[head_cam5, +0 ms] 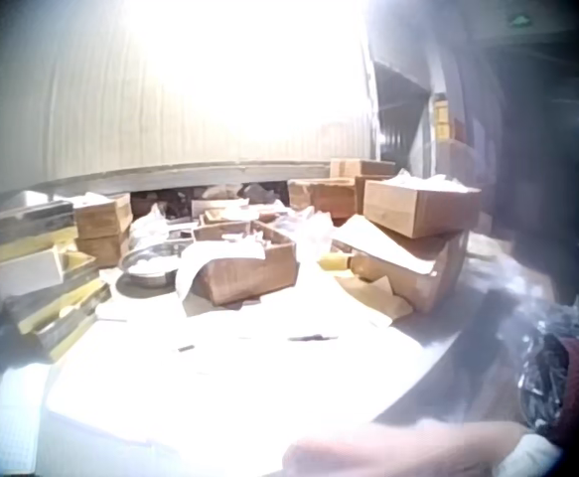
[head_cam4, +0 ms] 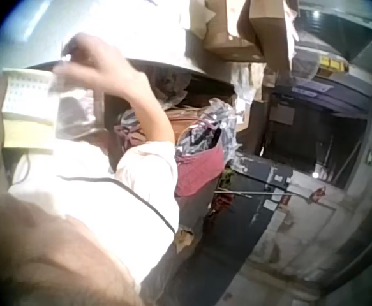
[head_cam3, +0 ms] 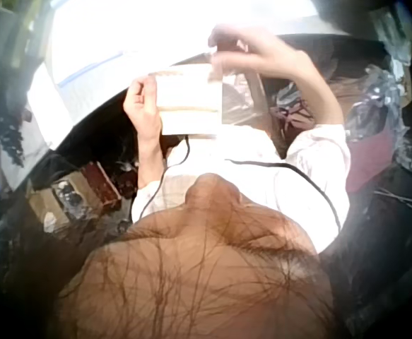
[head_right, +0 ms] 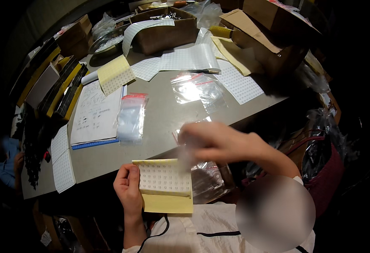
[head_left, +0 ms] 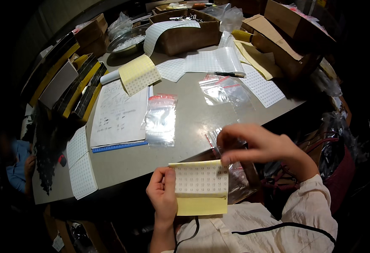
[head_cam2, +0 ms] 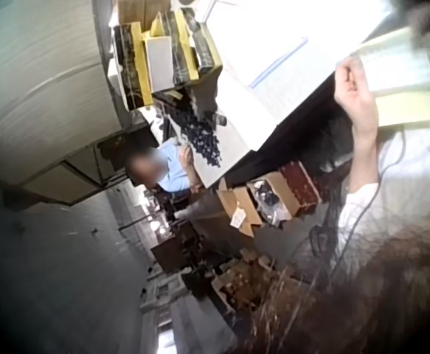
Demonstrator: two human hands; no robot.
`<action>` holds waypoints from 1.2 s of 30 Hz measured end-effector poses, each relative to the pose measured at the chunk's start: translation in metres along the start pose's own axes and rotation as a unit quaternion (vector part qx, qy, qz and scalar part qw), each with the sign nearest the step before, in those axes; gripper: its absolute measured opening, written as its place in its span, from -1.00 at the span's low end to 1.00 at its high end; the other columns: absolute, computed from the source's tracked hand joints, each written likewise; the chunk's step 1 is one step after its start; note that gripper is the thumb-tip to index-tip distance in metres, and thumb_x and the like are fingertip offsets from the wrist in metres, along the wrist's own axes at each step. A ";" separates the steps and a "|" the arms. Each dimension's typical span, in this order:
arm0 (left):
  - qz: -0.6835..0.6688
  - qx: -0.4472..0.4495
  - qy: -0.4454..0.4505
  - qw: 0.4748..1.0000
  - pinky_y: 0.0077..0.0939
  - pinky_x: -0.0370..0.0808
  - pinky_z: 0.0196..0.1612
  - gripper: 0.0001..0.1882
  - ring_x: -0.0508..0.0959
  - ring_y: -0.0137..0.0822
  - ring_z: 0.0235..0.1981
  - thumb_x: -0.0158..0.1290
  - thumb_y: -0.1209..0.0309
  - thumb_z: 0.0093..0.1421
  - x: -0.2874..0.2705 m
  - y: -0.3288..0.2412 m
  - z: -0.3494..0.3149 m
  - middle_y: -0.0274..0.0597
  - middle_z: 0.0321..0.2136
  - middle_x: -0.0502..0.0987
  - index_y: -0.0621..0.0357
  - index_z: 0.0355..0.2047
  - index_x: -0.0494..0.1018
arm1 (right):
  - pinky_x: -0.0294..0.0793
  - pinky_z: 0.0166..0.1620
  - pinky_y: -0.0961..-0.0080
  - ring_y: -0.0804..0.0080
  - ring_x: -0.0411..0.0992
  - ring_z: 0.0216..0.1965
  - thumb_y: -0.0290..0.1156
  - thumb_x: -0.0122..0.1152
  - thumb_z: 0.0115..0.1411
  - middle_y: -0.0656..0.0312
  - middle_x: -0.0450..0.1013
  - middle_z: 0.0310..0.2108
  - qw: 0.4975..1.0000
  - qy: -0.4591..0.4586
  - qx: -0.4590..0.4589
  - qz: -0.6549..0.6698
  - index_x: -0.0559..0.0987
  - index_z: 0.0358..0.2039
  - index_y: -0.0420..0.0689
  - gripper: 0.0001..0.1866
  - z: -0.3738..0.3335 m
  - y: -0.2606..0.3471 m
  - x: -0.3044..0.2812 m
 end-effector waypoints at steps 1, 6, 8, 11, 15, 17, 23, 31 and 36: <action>0.000 0.007 -0.010 1.000 -0.77 0.35 -0.34 -0.82 0.41 -0.70 -0.42 0.05 0.42 0.50 0.000 0.000 -0.001 -0.43 -0.43 0.52 0.31 -0.22 0.50 | 0.55 -0.11 0.37 0.29 0.54 -0.19 -0.05 0.49 0.24 0.11 0.55 -0.19 0.998 0.021 -0.016 0.048 0.50 0.03 -0.26 -0.41 -0.003 0.011 0.013; 0.017 -0.007 0.018 1.000 -0.75 0.41 -0.29 -0.89 0.49 -0.66 -0.38 0.16 0.48 0.41 0.015 -0.004 -0.005 -0.34 -0.37 0.58 0.27 -0.21 0.48 | 0.56 -0.05 0.39 0.39 0.54 -0.10 -0.21 0.48 0.26 0.12 0.54 -0.10 0.998 -0.027 -0.013 0.053 0.43 0.15 -0.26 -0.41 -0.009 0.006 0.037; 0.027 -0.012 0.021 0.999 -0.76 0.42 -0.31 -0.87 0.50 -0.66 -0.40 0.24 0.55 0.33 0.023 -0.011 -0.007 -0.33 -0.38 0.59 0.27 -0.24 0.48 | 0.57 -0.02 0.41 0.44 0.53 -0.09 -0.30 0.47 0.27 0.12 0.54 -0.09 0.995 -0.024 0.039 0.090 0.44 0.15 -0.25 -0.45 -0.009 -0.002 0.037; 0.085 0.014 0.026 0.996 -0.74 0.42 -0.34 -0.84 0.48 -0.65 -0.44 0.26 0.53 0.33 0.015 -0.008 -0.008 -0.33 -0.40 0.59 0.24 -0.29 0.46 | 0.58 -0.03 0.45 0.47 0.53 -0.07 -0.29 0.47 0.27 0.14 0.54 -0.11 0.995 -0.055 0.019 0.076 0.44 0.12 -0.25 -0.47 -0.012 -0.001 0.033; 0.117 0.053 -0.004 0.992 -0.73 0.38 -0.35 -0.71 0.44 -0.65 -0.46 0.30 0.41 0.34 0.003 -0.009 -0.009 -0.34 -0.46 0.56 0.19 -0.39 0.38 | 0.58 -0.09 0.51 0.50 0.55 -0.07 -0.29 0.47 0.28 0.16 0.57 -0.12 0.996 -0.070 0.004 0.056 0.45 0.12 -0.26 -0.47 -0.017 0.003 0.031; 0.103 0.061 -0.007 0.993 -0.74 0.35 -0.37 -0.68 0.41 -0.65 -0.48 0.30 0.38 0.34 0.007 -0.011 -0.008 -0.36 -0.49 0.54 0.18 -0.42 0.37 | 0.58 -0.11 0.53 0.53 0.57 -0.10 -0.32 0.46 0.29 0.17 0.59 -0.14 0.993 -0.068 0.038 0.093 0.47 0.11 -0.27 -0.50 -0.020 -0.001 0.034; 0.105 0.054 0.008 0.993 -0.73 0.26 -0.42 -0.63 0.33 -0.66 -0.52 0.30 0.30 0.35 0.009 -0.012 -0.008 -0.40 -0.54 0.50 0.21 -0.46 0.38 | 0.57 -0.24 0.63 0.64 0.58 -0.31 -0.47 0.37 0.35 0.22 0.64 -0.34 0.970 -0.115 0.051 0.208 0.61 -0.13 -0.34 -0.80 -0.031 -0.009 0.030; -0.033 -0.035 0.052 0.997 -0.65 0.49 -0.23 -0.87 0.54 -0.57 -0.33 0.27 0.53 0.32 0.030 -0.013 -0.003 -0.25 -0.37 0.65 0.40 -0.27 0.59 | 0.50 -0.34 0.67 0.70 0.54 -0.37 -0.44 0.37 0.35 0.27 0.63 -0.40 0.947 -0.105 0.081 0.291 0.63 -0.20 -0.31 -0.83 -0.036 -0.022 0.040; -0.011 0.014 0.049 0.999 -0.61 0.52 -0.20 -0.88 0.58 -0.54 -0.30 0.27 0.59 0.28 0.026 -0.016 -0.002 -0.22 -0.34 0.67 0.42 -0.22 0.60 | 0.51 -0.28 0.50 0.49 0.54 -0.35 -0.45 0.38 0.31 0.20 0.57 -0.37 0.992 -0.093 -0.014 0.089 0.60 -0.14 -0.26 -0.81 -0.030 -0.001 0.025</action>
Point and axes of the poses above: each hand's wrist, its own z-axis towards the middle knuckle, its own x-axis out of the palm, y = z × x, the point moved 10 cm from there along z, towards the middle knuckle
